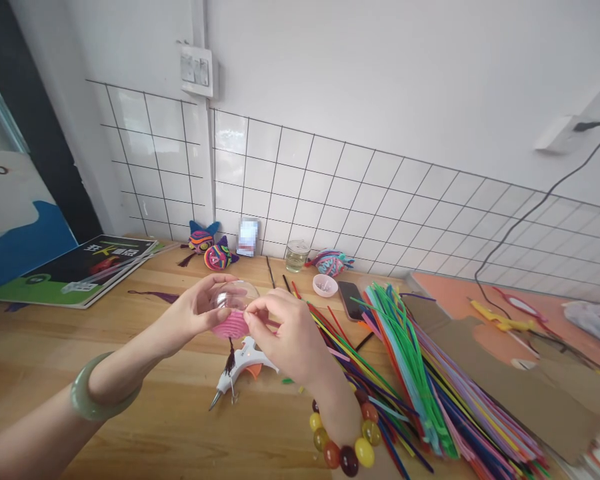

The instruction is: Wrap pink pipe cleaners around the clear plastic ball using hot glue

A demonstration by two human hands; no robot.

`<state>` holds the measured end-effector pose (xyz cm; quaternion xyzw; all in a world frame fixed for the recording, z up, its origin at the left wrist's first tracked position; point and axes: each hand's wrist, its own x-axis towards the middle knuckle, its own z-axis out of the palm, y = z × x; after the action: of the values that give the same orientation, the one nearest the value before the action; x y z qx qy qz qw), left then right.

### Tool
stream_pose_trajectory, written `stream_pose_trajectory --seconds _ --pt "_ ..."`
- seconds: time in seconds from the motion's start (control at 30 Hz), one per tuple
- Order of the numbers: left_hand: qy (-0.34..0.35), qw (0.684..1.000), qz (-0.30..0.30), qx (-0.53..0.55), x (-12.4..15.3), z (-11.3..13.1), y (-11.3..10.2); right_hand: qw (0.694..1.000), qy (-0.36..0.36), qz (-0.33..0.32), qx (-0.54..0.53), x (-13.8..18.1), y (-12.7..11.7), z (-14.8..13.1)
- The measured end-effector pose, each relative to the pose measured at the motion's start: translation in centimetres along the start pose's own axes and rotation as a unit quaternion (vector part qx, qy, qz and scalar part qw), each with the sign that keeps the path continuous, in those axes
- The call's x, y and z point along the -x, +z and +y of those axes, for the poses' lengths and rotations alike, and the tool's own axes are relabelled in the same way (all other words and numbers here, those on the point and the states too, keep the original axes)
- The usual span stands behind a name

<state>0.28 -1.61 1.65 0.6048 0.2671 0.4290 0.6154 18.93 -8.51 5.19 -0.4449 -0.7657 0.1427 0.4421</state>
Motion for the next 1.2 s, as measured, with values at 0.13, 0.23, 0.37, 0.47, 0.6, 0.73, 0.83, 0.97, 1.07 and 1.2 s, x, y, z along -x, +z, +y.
stream_pose_trajectory --seconds 0.13,0.23,0.37,0.47,0.6,0.73,0.83,0.97,1.07,1.2 --pt "-0.002 1.0 0.002 -0.001 -0.02 0.04 0.04 1.0 0.002 0.003 -0.005 0.1 0.06 -0.09" --pt "-0.006 1.0 0.011 -0.009 0.08 0.21 0.2 1.0 0.004 0.003 -0.003 0.07 0.06 -0.09" --pt "-0.014 1.0 0.018 -0.017 0.27 0.4 0.42 1.0 0.006 -0.001 0.004 -0.13 0.1 0.02" --pt "-0.018 1.0 0.013 -0.02 0.34 0.38 0.41 1.0 0.0 0.002 0.013 -0.2 0.14 0.07" --pt "-0.011 1.0 0.0 -0.009 0.26 0.17 0.22 1.0 0.0 0.0 0.009 -0.04 0.06 -0.01" --pt "-0.006 1.0 -0.005 0.001 0.18 0.03 0.12 1.0 0.005 -0.002 0.004 0.03 -0.01 -0.12" --pt "0.0 1.0 -0.006 0.006 0.2 0.07 0.15 1.0 0.005 -0.001 0.004 -0.05 0.01 -0.13" --pt "0.004 1.0 0.0 -0.002 0.27 0.25 0.26 1.0 0.0 0.001 0.012 -0.07 0.02 -0.09" --pt "0.004 1.0 0.002 0.001 0.3 0.34 0.31 1.0 -0.002 0.002 0.02 -0.02 0.0 -0.1" --pt "0.005 1.0 0.004 0.005 0.31 0.36 0.32 1.0 -0.003 0.002 0.028 -0.04 0.03 -0.14"
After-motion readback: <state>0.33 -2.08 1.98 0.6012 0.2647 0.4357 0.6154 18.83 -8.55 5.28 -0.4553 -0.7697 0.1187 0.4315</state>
